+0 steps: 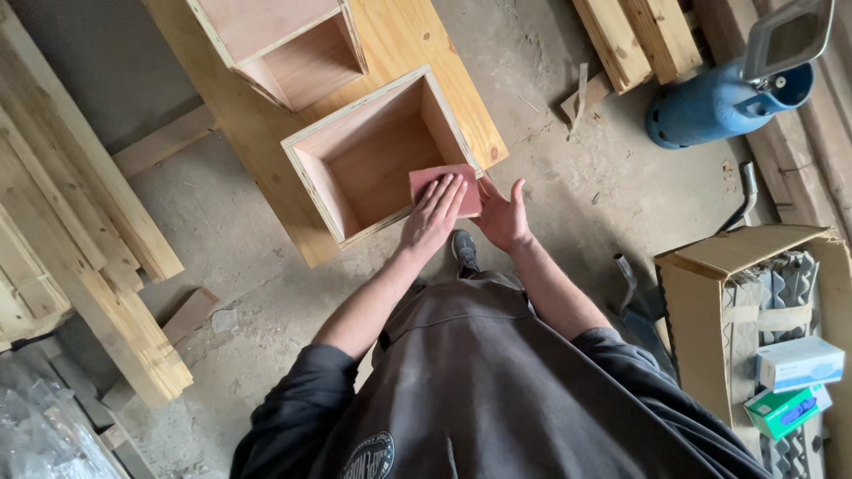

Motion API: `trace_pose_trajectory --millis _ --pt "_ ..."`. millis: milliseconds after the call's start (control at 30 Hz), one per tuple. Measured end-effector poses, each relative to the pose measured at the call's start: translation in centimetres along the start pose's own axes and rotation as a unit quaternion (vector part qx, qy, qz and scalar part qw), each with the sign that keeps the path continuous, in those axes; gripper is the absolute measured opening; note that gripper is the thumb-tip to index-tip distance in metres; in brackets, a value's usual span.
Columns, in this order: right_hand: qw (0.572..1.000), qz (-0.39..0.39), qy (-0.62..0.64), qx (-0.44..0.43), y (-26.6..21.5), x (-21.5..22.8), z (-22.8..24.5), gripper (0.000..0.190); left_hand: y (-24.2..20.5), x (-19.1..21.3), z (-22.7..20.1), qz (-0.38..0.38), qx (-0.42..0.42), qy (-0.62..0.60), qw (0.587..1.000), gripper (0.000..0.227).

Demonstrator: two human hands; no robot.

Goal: The person sands the inner and outer surfaces of a small wooden box using a sanding block.

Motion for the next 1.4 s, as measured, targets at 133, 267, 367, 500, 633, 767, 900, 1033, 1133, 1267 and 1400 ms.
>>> trace_pose_trajectory --millis 133,267,367,500,633,767,900,1033,1133,1267,1400 --pt "0.990 -0.091 -0.100 0.048 1.0 -1.2 2.2 0.083 3.9 -2.9 -1.9 -0.007 0.012 -0.026 1.000 0.060" --pt "0.929 -0.183 -0.247 0.208 2.8 -0.4 6.5 0.019 3.2 -1.9 -1.5 -0.005 -0.003 -0.018 1.000 0.058" --pt "0.903 -0.192 -0.310 0.226 2.0 -4.3 8.0 0.012 3.0 -1.3 -1.1 0.000 -0.021 -0.030 0.999 0.057" --pt "0.845 -0.161 -0.425 0.281 2.0 -5.4 9.6 0.013 3.5 -1.0 -0.5 -0.005 -0.028 -0.043 0.999 0.053" --pt "0.778 -0.117 -0.529 0.318 -0.9 -10.3 9.8 0.022 3.4 -1.0 -0.4 -0.017 -0.007 -0.055 0.998 0.052" --pt "0.518 -0.020 -0.731 0.444 -3.0 -13.0 8.8 0.047 3.5 -0.6 0.0 -0.036 0.008 -0.088 0.995 0.040" --pt "0.465 -0.035 -0.762 0.449 -3.2 -12.3 8.3 0.055 3.8 0.0 0.4 -0.037 0.006 -0.095 0.995 0.040" --pt "0.436 -0.025 -0.799 0.414 -3.5 -12.0 7.3 0.059 3.3 0.0 0.2 -0.038 0.012 -0.102 0.994 0.038" --pt "0.380 -0.020 -0.837 0.392 -4.0 -13.0 7.3 0.067 3.6 0.1 0.3 -0.049 0.007 -0.095 0.994 0.036" --pt "0.377 0.037 -0.862 0.336 -2.4 -11.5 8.6 0.075 3.6 0.4 0.6 -0.047 0.010 -0.092 0.995 0.038" --pt "0.586 0.026 -0.772 0.242 -1.2 -10.3 13.0 0.074 3.1 -1.2 0.6 -0.022 -0.009 -0.086 0.996 0.043"
Point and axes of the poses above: each hand's wrist, its own y-axis towards the middle knuckle, its own x-axis out of the back of the hand, z = x × y, the point moved 6 cm from there along y, towards the middle knuckle, and after that the axes turned 6 degrees about y, right-handed, at the moved point
